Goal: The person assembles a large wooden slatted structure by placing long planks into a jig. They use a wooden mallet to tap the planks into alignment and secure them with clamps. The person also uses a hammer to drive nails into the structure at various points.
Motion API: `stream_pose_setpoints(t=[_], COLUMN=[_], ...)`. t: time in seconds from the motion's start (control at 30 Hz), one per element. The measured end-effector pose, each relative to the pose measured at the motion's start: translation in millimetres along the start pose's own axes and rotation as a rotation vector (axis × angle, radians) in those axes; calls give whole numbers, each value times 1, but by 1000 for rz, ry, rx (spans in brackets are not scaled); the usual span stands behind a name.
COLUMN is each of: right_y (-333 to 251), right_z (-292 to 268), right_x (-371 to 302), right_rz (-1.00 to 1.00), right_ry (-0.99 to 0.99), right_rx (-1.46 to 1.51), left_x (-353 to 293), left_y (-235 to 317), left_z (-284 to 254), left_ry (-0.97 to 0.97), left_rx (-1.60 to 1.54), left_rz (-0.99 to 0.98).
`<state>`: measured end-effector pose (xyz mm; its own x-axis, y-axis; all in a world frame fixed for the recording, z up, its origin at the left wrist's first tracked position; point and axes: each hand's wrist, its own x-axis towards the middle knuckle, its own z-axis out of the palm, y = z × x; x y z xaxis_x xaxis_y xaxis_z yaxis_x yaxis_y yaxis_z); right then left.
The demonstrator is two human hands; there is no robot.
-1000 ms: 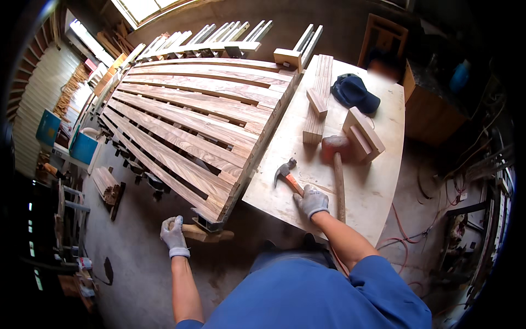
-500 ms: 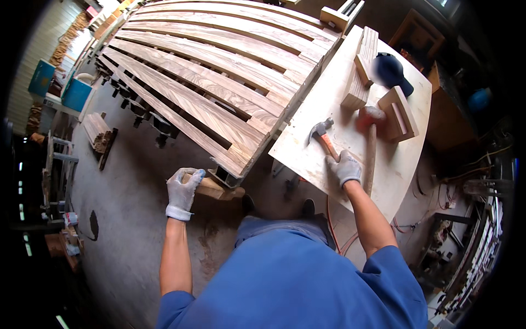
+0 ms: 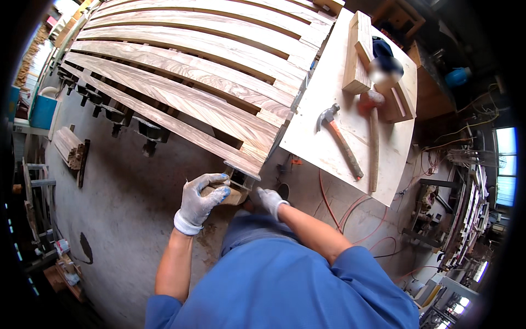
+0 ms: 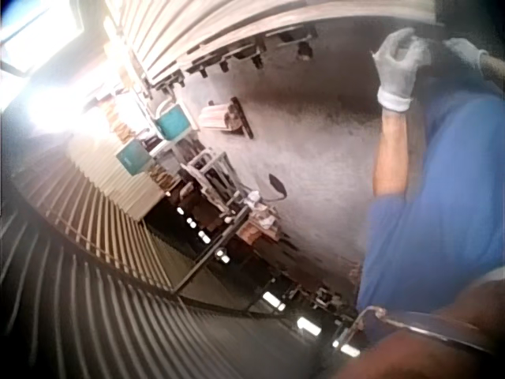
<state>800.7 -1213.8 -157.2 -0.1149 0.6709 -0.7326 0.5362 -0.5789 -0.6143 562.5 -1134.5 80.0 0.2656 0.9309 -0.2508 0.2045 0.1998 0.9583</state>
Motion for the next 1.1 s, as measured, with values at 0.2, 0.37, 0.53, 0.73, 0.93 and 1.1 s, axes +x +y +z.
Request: stream_pose_setpoints(t=[0.2, 0.37, 0.53, 0.73, 0.93, 1.1], right_y=[-60, -30, -39, -31, -28, -33], right_z=[49, 88, 89, 81, 85, 95], right_x=[31, 100, 116, 115, 129, 147], right_rz=[421, 130, -22, 111, 138, 139], right_ry=[-415, -648, -831, -779, -784, -766], right_rx=[1391, 1731, 1662, 1668, 1606, 1537], left_x=[1, -2, -1, -5, -17, -22], left_y=[4, 1, -1, 0, -6, -10], left_z=[2, 10, 17, 25, 55, 80], left_ry=[65, 122, 220, 307, 335, 337], left_rx=[112, 150, 129, 174, 325, 392], left_rz=[11, -35, 1, -39, 142, 234])
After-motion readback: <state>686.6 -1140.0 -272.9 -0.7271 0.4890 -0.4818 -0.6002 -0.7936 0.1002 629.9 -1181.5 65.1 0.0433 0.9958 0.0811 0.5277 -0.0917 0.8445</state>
